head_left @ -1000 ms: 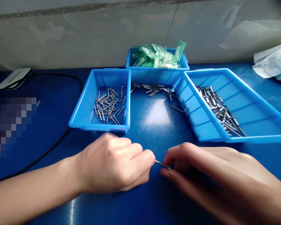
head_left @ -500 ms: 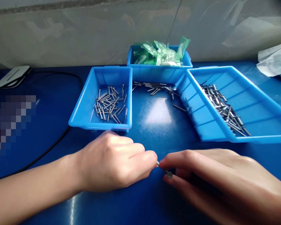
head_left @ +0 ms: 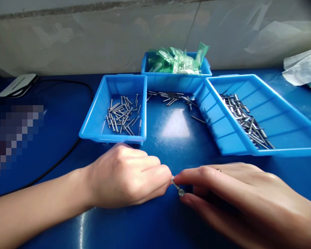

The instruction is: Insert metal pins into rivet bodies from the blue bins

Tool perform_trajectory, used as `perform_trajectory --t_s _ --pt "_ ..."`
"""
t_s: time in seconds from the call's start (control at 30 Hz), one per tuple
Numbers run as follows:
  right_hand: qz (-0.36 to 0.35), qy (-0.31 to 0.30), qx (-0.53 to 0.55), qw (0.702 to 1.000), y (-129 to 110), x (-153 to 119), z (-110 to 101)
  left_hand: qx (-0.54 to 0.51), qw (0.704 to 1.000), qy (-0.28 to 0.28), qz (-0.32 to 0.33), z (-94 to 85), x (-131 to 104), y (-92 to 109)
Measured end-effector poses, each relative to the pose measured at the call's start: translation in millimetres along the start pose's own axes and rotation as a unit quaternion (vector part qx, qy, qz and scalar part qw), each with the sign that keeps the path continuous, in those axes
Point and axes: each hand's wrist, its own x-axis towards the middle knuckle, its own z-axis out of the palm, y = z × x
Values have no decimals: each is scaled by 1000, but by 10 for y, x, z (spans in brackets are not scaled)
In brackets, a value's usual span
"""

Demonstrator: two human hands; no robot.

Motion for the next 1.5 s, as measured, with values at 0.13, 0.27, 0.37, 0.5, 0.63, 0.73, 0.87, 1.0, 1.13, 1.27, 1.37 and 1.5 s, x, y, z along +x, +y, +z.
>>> perform_trajectory --t_s 0.13,0.27,0.37,0.5,0.63,0.73,0.87,1.0,1.13,1.27,1.37,1.5 --pt "-9 -3 -10 1000 0 39 24 -13 1000 -5 -4 -2 5 0" --pt "-28 34 -56 997 -20 97 43 -2 1000 -11 -1 -17 20 12" --pt "-26 51 -75 996 -17 93 28 13 1000 -17 3 -16 33 16" --pt "-25 53 -78 995 9 57 8 2 1000 4 9 13 42 6" --pt "-25 48 -71 996 16 32 25 -8 999 29 15 35 51 -11" --pt "-10 39 -72 997 -4 39 19 -15 999 24 16 32 56 -24" --pt "7 59 -60 996 -25 77 -15 -14 1000 11 17 11 46 -27" --pt "9 63 -60 996 -22 84 -15 -14 1000 -8 7 -8 27 -12" --pt "-4 35 -55 998 -20 49 9 -19 999 -28 3 6 19 -8" --pt "0 38 -63 997 1 13 -11 -2 999 45 -3 43 7 2" --pt "1 50 -82 995 24 31 -35 18 999 35 -20 56 -17 41" --pt "-19 25 -71 997 36 70 -19 28 995 94 -4 107 -67 118"
